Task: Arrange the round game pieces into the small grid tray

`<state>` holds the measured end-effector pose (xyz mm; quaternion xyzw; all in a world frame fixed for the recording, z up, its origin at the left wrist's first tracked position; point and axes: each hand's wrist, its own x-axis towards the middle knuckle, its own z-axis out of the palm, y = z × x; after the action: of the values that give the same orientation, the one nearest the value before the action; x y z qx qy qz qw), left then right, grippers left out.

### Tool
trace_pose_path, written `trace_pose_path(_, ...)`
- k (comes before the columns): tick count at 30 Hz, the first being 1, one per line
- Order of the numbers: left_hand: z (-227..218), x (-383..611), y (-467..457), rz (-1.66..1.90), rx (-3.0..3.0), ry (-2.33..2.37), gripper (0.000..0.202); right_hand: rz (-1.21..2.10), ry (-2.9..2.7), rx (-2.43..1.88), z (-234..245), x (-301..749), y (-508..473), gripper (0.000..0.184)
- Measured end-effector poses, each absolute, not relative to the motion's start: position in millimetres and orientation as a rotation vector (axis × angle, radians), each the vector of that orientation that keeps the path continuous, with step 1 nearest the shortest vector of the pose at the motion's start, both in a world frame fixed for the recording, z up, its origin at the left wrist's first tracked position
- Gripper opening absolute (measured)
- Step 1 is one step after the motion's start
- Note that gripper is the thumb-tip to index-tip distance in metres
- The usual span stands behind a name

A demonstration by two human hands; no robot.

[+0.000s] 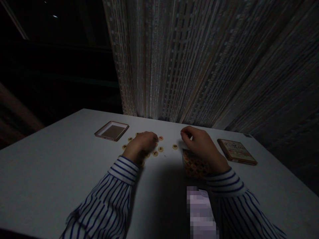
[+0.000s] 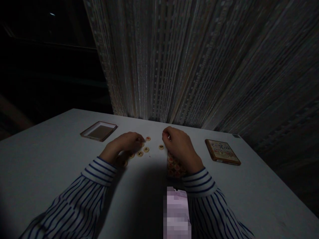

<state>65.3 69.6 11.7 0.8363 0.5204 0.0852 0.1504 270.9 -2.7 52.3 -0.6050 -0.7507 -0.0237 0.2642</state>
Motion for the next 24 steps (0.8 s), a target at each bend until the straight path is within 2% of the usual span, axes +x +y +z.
trace_pose_path(4,9.3,67.5,69.9,0.114,2.439,1.488,0.031,-0.084,-2.106,-1.673,46.7,266.4,0.9,0.021)
trace_pose_path(24,-0.9,73.8,70.1,0.128,2.545,1.452,0.026,-0.086,-2.260,-1.797,41.3,259.4,-0.4,0.026)
